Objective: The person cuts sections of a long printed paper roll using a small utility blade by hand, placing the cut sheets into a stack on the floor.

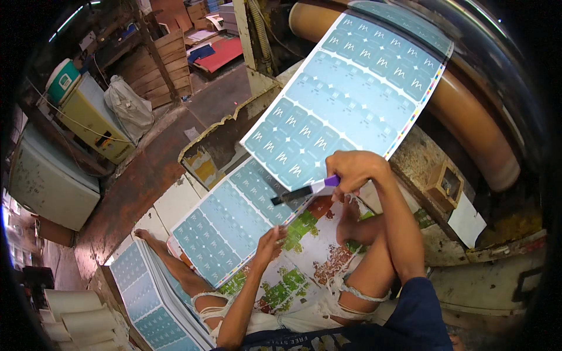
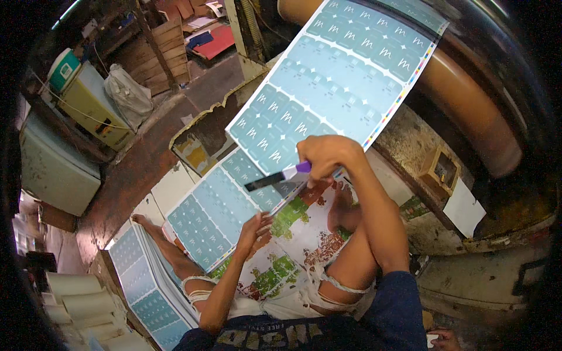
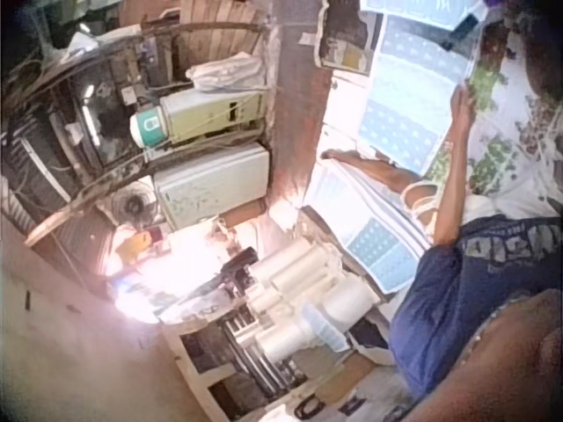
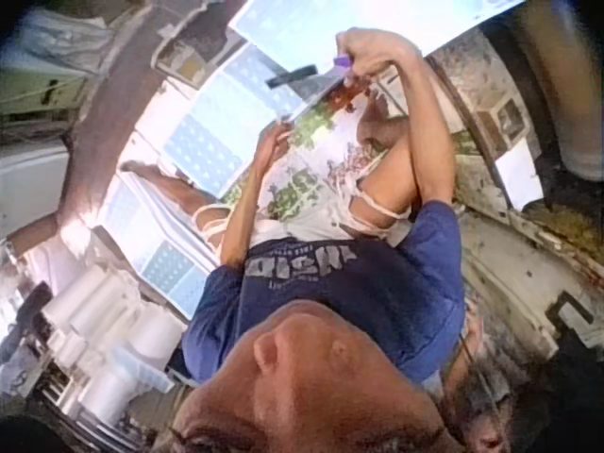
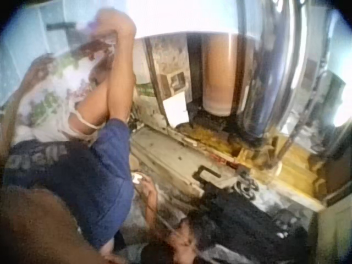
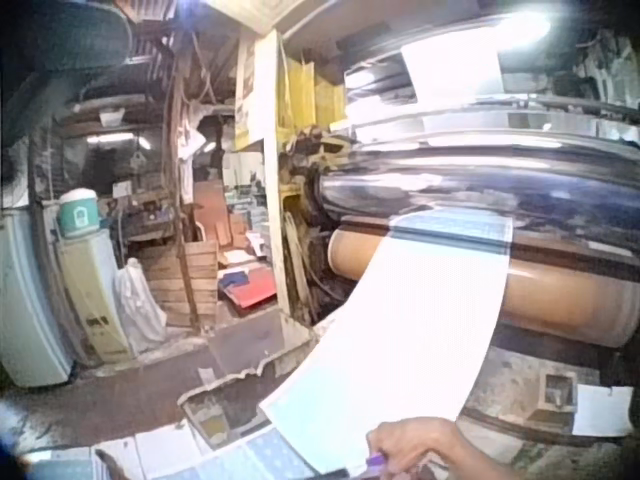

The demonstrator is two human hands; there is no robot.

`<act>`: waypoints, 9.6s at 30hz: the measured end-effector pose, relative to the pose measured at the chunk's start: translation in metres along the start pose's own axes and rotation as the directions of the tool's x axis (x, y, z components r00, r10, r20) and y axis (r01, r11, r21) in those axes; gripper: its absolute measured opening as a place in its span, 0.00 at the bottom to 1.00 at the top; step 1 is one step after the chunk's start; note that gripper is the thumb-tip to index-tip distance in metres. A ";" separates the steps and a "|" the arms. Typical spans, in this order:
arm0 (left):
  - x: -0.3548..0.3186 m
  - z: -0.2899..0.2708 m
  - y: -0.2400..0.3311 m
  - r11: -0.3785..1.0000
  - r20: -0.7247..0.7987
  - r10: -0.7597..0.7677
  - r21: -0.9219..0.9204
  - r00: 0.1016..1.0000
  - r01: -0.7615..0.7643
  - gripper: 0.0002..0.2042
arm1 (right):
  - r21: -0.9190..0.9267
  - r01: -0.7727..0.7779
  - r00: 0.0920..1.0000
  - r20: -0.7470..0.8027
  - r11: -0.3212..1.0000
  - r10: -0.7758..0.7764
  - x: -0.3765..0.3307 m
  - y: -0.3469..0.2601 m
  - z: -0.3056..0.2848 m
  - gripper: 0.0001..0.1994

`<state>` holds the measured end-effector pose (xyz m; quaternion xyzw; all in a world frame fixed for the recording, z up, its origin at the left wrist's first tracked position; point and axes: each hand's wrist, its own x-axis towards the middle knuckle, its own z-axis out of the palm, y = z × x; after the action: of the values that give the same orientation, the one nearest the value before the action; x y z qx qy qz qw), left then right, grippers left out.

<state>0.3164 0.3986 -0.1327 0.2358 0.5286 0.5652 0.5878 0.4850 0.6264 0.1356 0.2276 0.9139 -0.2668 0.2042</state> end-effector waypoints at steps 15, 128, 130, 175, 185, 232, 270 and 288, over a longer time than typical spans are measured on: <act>-0.001 0.033 0.080 0.954 -0.023 0.090 -0.284 0.996 -0.093 0.19 | 0.371 0.159 0.987 -0.035 0.915 -0.157 0.018 0.030 -0.005 0.21; -0.108 -0.338 -0.161 0.672 -0.813 -0.132 0.347 0.567 0.654 0.68 | 0.115 0.065 0.992 -0.116 0.991 -0.052 0.025 0.003 -0.010 0.14; -0.040 -0.219 -0.151 0.216 -0.822 0.140 0.569 0.552 0.794 0.68 | 0.097 -0.026 0.998 -0.052 0.995 0.031 0.017 0.025 0.002 0.13; -0.095 -0.077 0.055 0.970 -0.442 0.038 -0.200 0.896 -0.140 0.27 | 0.461 -0.036 -0.417 -0.813 0.887 0.406 -0.066 0.175 -0.056 0.11; -0.137 -0.129 0.058 0.991 -0.401 0.014 -0.115 0.916 -0.065 0.27 | 0.595 0.372 0.003 -0.768 0.712 0.640 -0.080 0.218 -0.045 0.17; -0.149 -0.333 -0.022 0.996 -0.835 -0.038 0.013 0.549 0.090 0.29 | 0.084 -0.247 0.596 -0.772 0.965 0.220 -0.032 0.104 -0.019 0.17; 0.018 -0.004 0.026 0.966 -0.015 0.167 -0.199 0.986 -0.167 0.28 | 0.239 0.468 0.864 0.080 0.851 -0.498 0.029 -0.017 0.012 0.11; -0.034 -0.019 0.037 0.970 -0.258 -0.009 -0.237 0.966 -0.054 0.27 | 0.358 0.116 0.556 -0.796 0.927 0.238 -0.023 0.137 -0.034 0.19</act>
<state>0.2911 0.3704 -0.0944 0.0930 0.5248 0.6578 0.5322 0.5666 0.7421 0.1193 0.3923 0.8252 -0.2879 -0.2868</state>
